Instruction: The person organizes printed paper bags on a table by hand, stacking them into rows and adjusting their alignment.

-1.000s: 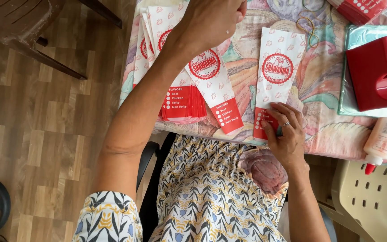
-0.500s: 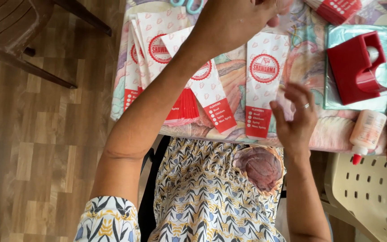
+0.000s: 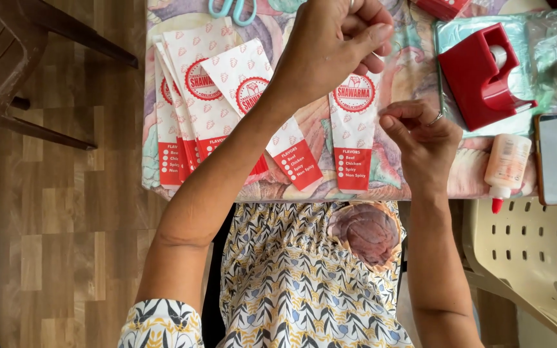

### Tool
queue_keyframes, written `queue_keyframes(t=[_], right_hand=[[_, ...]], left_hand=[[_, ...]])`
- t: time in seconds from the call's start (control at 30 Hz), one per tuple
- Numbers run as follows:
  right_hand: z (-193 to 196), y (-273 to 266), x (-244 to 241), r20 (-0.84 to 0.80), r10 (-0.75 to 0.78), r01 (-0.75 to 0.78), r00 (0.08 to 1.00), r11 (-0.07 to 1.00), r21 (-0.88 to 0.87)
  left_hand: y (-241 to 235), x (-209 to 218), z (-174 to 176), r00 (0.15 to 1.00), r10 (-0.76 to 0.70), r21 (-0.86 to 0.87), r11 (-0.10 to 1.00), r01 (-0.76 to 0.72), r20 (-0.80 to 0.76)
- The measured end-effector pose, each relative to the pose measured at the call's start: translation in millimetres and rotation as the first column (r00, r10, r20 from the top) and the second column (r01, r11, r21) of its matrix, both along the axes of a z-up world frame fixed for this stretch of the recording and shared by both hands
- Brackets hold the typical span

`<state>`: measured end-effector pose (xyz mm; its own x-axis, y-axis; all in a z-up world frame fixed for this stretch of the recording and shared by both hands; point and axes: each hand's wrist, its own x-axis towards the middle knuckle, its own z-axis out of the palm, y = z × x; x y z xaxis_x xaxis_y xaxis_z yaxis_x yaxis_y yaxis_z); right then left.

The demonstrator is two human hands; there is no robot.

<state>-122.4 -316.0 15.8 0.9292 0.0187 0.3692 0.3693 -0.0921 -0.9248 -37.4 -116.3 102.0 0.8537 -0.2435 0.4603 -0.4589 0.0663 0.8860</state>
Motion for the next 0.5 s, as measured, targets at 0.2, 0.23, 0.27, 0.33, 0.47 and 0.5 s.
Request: queue_keyframes(t=[0.2,0.23,0.27,0.33,0.47,0.5], right_hand=[[-11,-14,-18,-0.235,0.111,-0.041,0.966,0.958,0.284],[-13,-17,-24,-0.242,0.096,-0.025,0.966,0.959,0.282],[-14,-21,-29,-0.272,0.076,0.005,0.959,0.958,0.287],[-18,-31,-42,-0.307,0.035,0.059,0.951,0.955,0.29],[-25,-56,-74,-0.375,-0.085,0.181,0.923,0.957,0.228],[-26,-62,-83,-0.394,-0.113,0.208,0.912,0.956,0.208]], left_hand=[[-21,4,-20,0.986,0.155,0.089,0.985,-0.149,-0.068],[-27,3,-26,0.987,0.14,0.088,0.987,-0.134,-0.075],[-34,3,-32,0.975,0.155,0.101,0.985,-0.14,-0.157],[-48,-1,-43,0.958,0.147,0.115,0.986,-0.122,-0.244],[-85,-14,-70,0.92,0.066,0.018,0.998,-0.064,-0.386],[-97,-17,-80,0.867,0.009,-0.065,0.997,-0.048,-0.498]])
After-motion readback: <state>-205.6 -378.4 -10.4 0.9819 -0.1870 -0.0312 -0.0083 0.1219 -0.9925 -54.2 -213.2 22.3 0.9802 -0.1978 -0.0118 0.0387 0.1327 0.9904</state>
